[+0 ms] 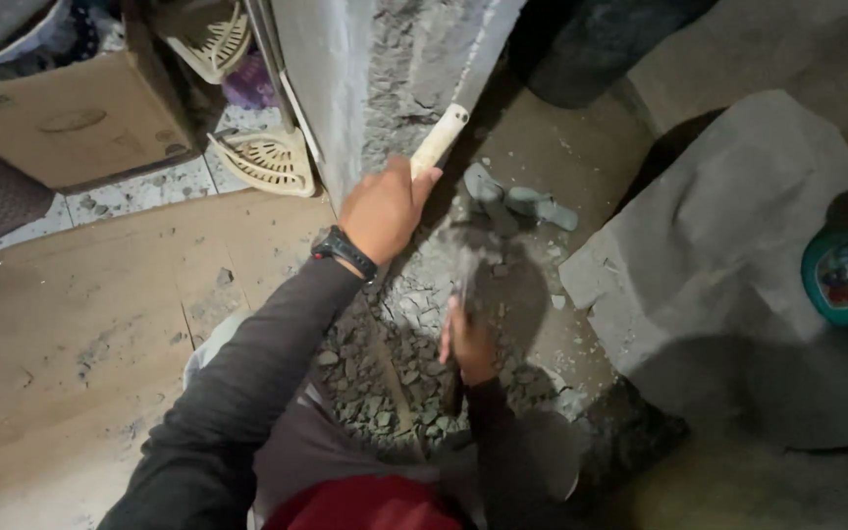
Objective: Chipping away concrete from a wall using a hammer and a chisel-like tool
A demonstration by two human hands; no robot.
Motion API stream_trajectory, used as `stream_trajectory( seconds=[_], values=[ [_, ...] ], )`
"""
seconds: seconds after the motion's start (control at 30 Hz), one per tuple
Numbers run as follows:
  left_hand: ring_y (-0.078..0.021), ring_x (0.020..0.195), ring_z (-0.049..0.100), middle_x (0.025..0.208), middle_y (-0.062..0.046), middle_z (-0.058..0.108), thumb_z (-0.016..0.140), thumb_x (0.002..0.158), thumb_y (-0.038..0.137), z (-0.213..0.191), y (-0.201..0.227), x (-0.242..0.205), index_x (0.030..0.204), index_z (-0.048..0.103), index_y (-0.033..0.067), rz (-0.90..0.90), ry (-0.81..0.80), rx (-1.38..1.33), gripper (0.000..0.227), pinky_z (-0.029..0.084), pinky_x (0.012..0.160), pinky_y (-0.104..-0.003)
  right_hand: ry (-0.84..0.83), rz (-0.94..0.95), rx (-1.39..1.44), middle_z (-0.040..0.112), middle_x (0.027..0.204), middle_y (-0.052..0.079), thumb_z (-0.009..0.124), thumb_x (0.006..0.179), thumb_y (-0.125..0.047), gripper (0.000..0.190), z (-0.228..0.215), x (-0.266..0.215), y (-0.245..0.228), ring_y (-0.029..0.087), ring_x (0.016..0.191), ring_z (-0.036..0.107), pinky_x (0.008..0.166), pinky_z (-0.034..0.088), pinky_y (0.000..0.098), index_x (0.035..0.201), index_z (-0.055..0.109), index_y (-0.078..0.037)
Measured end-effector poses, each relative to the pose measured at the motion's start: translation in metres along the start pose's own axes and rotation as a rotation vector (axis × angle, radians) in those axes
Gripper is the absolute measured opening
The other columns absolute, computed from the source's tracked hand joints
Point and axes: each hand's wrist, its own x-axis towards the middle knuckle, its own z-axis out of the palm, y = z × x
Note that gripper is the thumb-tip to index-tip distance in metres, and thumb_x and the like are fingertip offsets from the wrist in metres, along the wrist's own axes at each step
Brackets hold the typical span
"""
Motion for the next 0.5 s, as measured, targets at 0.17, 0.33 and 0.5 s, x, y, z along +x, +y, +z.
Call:
stream_trajectory(
  seconds=[0.17,0.33,0.5],
  values=[
    [-0.0463,0.091,0.064,0.087,-0.03,0.067,0.043,0.093,0.047,-0.005,-0.027,-0.029,0.091,0.065,0.0014,-0.031,-0.321,0.173,0.051,0.052,0.076,-0.055,-0.01,0.239,0.132,0.047,0.035,0.018,0.068,0.082,-0.043,0.059,0.01,-0.005,0.105,0.026,0.027,0.05,0.028,0.04,0.0328,0.046,0.05,0.0],
    [-0.0523,0.092,0.059,0.089,-0.032,0.064,0.048,0.09,0.046,-0.019,-0.025,-0.032,0.102,0.058,0.0049,0.056,-0.241,0.043,0.044,0.046,0.078,-0.062,-0.1,0.552,0.199,0.056,0.063,0.013,0.075,0.081,-0.025,0.073,0.028,0.01,0.206,0.024,0.052,0.06,0.043,0.053,0.0412,0.127,0.034,0.014],
    [-0.0512,0.09,0.059,0.088,-0.029,0.063,0.051,0.091,0.038,0.006,-0.025,-0.021,0.113,0.053,0.01,0.229,-0.104,-0.042,0.035,0.047,0.075,-0.062,-0.078,0.45,0.103,0.061,0.067,0.013,0.075,0.078,-0.027,0.047,0.035,-0.005,0.174,0.027,0.064,0.063,0.062,0.048,0.0446,0.104,0.053,0.006]
  ],
)
